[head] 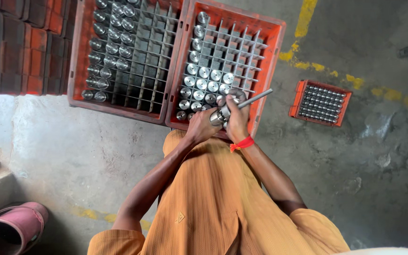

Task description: The person transfers small cylindrical metal parts from one red crate to another, arranging them in a grid pattern. The person then moves the filled crate to a metal cart and retrieves an empty crate to continue the process.

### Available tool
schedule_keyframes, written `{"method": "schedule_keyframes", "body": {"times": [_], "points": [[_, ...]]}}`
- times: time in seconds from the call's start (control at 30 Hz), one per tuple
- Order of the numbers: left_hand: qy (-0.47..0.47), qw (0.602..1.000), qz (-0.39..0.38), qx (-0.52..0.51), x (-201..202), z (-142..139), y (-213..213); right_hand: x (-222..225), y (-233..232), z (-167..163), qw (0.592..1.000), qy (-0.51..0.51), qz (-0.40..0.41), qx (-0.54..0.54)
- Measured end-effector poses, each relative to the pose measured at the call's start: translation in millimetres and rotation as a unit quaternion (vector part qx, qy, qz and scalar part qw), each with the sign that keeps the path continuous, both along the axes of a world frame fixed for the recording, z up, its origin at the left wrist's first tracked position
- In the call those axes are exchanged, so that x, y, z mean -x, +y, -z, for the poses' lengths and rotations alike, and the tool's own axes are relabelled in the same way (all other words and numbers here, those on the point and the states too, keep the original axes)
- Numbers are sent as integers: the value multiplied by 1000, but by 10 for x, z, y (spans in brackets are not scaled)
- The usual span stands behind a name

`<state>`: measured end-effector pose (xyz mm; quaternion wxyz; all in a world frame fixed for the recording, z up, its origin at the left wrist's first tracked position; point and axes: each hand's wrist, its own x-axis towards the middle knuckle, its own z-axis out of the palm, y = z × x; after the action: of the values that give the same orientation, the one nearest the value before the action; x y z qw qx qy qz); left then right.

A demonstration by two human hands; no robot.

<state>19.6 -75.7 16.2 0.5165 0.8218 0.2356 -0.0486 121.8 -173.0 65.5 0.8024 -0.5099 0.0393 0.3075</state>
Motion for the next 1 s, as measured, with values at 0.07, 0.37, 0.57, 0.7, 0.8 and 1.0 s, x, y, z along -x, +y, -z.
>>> {"method": "schedule_keyframes", "body": {"times": [0.07, 0.37, 0.57, 0.7, 0.8, 1.0], "points": [[35, 998, 46, 12, 4, 38, -63, 61, -95, 5, 996, -65, -51, 31], [-121, 982, 147, -3, -290, 194, 331, -381, -428, 518, 995, 43, 93, 7], [-112, 968, 32, -221, -881, 268, 952, -671, -817, 636, 982, 71, 166, -64], [-153, 898, 122, -393, -968, 252, 1200, -474, -741, 708, 979, 114, 165, -38], [-217, 925, 50, -308, -711, 248, 1357, -330, -672, 669, 979, 131, 153, -30], [-99, 925, -156, -332, 266, 125, 1971, -240, -846, 365, 937, 264, 172, -153]]}}
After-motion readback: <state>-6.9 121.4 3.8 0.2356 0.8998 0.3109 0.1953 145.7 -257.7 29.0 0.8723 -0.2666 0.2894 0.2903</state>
